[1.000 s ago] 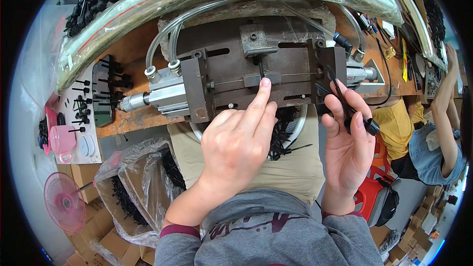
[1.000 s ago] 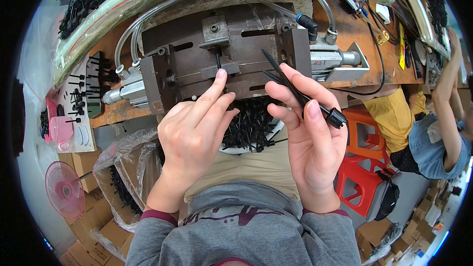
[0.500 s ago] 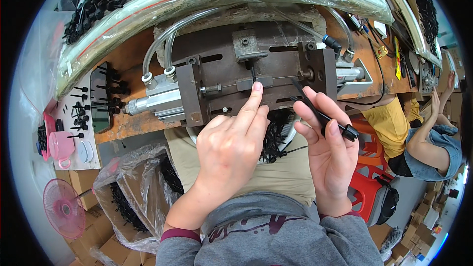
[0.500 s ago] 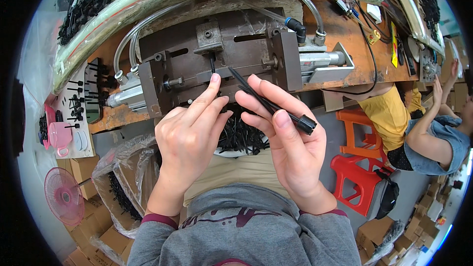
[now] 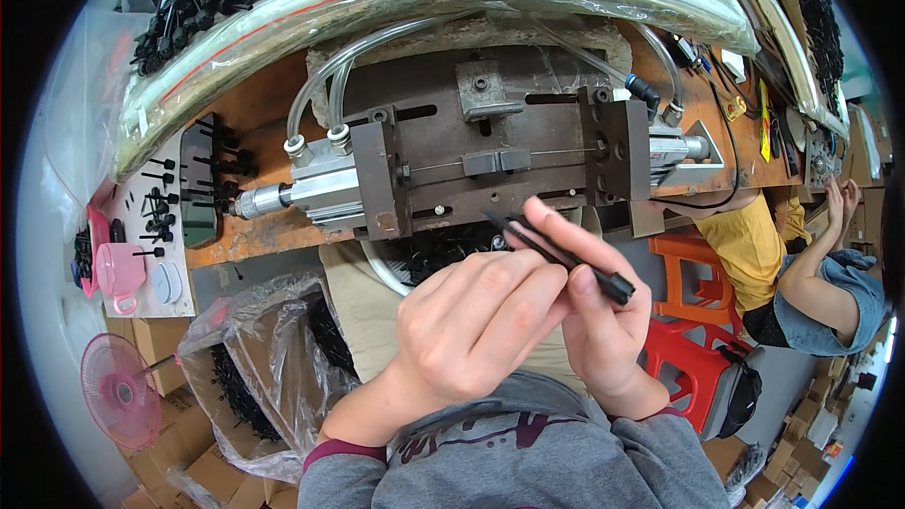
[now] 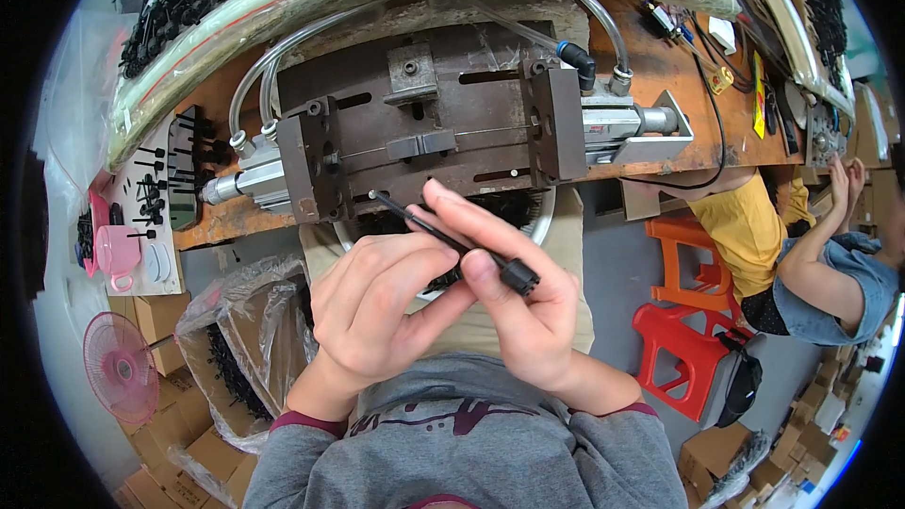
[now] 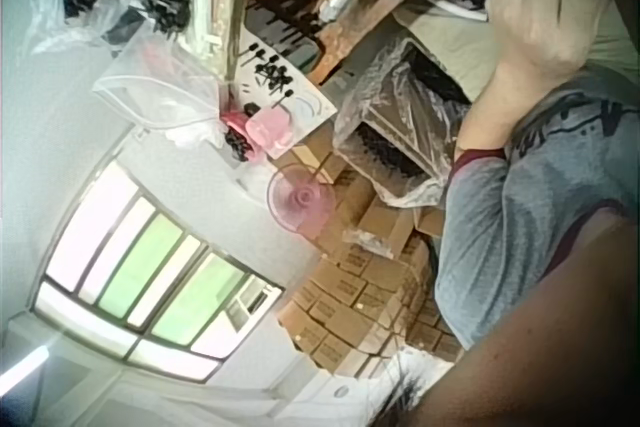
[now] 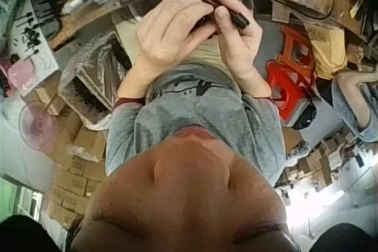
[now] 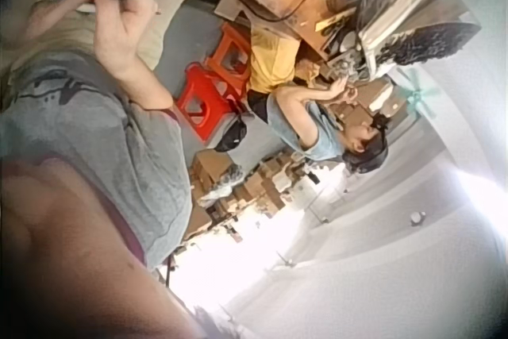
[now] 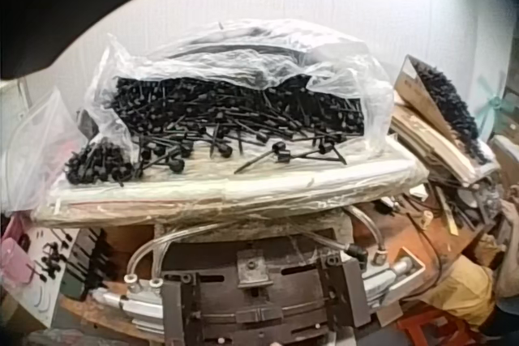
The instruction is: The recorder is assembling small black electrical connectors using a pneumatic press jig on a workbench.
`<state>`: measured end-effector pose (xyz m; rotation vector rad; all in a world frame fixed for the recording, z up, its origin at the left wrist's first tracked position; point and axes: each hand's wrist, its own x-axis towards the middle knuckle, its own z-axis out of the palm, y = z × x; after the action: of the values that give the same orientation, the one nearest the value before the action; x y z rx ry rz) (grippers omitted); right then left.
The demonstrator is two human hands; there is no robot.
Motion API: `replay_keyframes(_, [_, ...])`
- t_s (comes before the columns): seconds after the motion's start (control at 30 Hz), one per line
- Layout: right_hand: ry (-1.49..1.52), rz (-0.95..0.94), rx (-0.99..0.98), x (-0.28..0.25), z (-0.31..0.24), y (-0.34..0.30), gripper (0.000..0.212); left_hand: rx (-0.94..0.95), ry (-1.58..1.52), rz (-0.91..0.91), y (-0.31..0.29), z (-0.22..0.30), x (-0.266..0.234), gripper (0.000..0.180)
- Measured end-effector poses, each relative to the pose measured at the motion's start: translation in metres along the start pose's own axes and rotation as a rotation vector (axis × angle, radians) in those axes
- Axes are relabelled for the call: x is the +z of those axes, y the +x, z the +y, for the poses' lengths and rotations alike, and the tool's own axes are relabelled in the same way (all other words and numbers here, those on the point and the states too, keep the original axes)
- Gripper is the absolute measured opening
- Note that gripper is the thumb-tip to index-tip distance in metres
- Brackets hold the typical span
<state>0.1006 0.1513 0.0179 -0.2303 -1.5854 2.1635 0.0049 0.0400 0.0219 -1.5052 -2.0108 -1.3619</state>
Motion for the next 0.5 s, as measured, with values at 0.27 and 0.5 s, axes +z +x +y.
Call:
replay_keyframes(0.27, [-0.08, -0.032, -0.024, 0.005, 0.005, -0.004, 0.043, -0.069, -0.025, 0.011, -0.005, 0.0, 0.0, 0.043])
replay_keyframes(0.5, [-0.422, 0.009, -0.424, -0.018, 0.004, 0.013, 0.052, -0.156, 0.03, 0.016, -0.001, 0.005, -0.025, 0.04])
